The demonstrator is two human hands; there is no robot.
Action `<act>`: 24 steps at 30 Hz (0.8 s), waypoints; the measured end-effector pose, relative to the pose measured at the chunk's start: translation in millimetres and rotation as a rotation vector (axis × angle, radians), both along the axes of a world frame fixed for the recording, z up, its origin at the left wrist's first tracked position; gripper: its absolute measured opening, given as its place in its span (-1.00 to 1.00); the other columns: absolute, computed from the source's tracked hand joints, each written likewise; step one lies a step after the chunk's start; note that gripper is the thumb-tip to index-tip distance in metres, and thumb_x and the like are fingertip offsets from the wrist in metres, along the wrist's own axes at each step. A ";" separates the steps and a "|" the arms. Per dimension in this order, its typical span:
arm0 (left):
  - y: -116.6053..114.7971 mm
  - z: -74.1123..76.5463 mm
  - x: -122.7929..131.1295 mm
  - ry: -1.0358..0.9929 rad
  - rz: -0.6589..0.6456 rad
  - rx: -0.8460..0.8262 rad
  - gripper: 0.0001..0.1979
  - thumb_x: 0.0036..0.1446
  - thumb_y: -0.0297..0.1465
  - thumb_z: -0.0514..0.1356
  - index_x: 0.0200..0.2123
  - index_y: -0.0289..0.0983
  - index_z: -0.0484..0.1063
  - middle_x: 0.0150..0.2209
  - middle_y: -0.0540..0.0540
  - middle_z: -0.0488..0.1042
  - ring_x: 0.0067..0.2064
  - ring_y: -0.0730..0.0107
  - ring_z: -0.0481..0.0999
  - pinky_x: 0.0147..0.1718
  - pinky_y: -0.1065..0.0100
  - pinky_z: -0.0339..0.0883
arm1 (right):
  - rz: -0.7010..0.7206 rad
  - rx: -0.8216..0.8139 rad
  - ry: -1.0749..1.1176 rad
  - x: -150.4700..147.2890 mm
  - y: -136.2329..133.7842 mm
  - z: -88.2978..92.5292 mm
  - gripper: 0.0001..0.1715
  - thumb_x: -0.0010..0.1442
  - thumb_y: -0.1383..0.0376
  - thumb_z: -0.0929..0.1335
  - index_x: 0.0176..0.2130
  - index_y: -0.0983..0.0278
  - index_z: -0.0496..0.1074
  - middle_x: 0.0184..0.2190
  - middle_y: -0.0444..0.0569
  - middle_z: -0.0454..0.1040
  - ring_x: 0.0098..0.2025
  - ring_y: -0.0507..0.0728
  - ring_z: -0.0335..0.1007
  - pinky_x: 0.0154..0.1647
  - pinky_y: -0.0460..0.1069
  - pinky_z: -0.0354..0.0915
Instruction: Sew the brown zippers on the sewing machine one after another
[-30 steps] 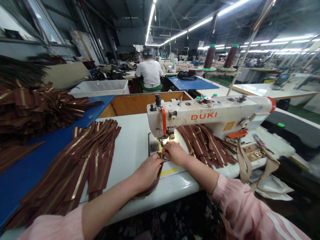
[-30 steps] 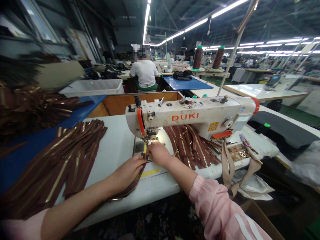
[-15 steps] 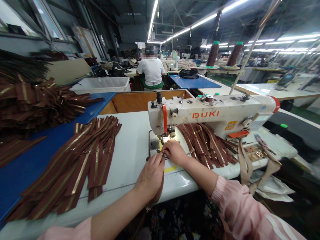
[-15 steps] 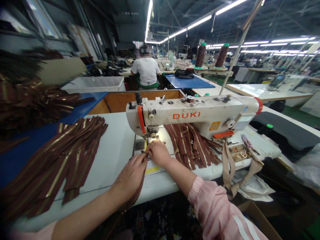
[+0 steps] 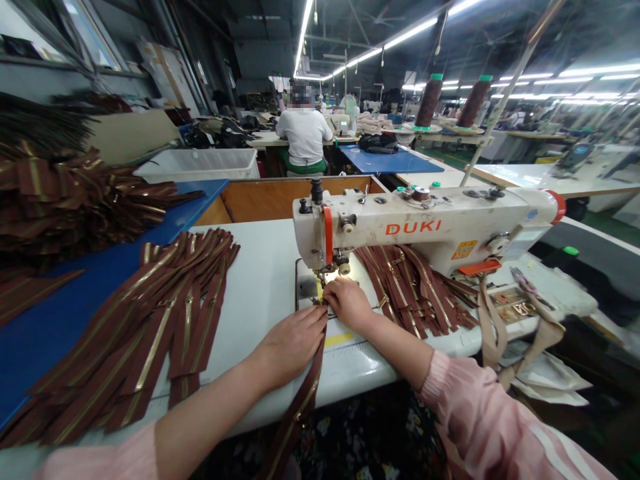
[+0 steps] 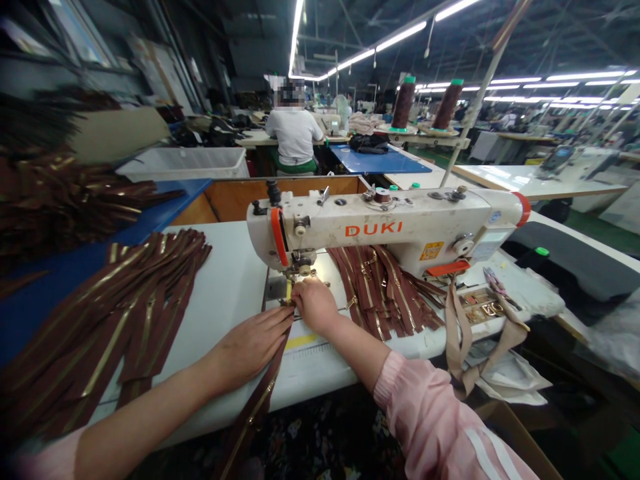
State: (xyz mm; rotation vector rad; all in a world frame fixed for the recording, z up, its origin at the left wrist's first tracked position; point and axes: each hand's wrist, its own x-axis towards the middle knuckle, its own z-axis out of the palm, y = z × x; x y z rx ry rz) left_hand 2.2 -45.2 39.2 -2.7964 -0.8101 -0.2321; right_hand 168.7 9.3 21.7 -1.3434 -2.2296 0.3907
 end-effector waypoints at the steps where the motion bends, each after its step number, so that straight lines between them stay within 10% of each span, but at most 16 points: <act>1: 0.6 -1.1 -0.5 -0.003 0.009 -0.003 -0.68 0.24 -0.52 -0.05 -0.08 -0.47 0.43 -0.03 -0.32 0.48 0.07 0.13 0.40 0.09 0.17 0.22 | 0.000 0.003 0.024 1.5 -2.7 0.1 -0.85 0.21 0.44 0.28 -0.32 0.29 0.45 -0.33 0.00 0.43 -0.22 0.13 0.30 -0.23 -0.04 0.16; 11: 4.1 -7.8 -7.3 -0.143 0.108 -0.150 -0.62 0.26 -0.48 -0.10 0.05 -0.43 0.34 0.09 -0.29 0.41 0.15 0.24 0.34 0.10 0.18 0.27 | 0.472 0.139 -0.034 19.0 -74.6 17.5 -0.73 0.16 0.44 0.23 -0.13 0.30 0.37 -0.23 0.02 0.41 -0.17 0.15 0.23 -0.10 0.01 0.18; 24: 5.2 -13.2 -4.4 -0.095 0.072 -0.043 -0.63 0.26 -0.53 -0.10 0.00 -0.42 0.40 0.05 -0.26 0.45 0.14 0.26 0.35 0.13 0.22 0.23 | 0.630 0.045 -0.383 33.1 -117.3 34.7 -0.94 0.04 0.33 0.34 -0.38 0.28 0.38 -0.39 -0.06 0.38 -0.28 0.15 0.21 -0.23 0.02 0.15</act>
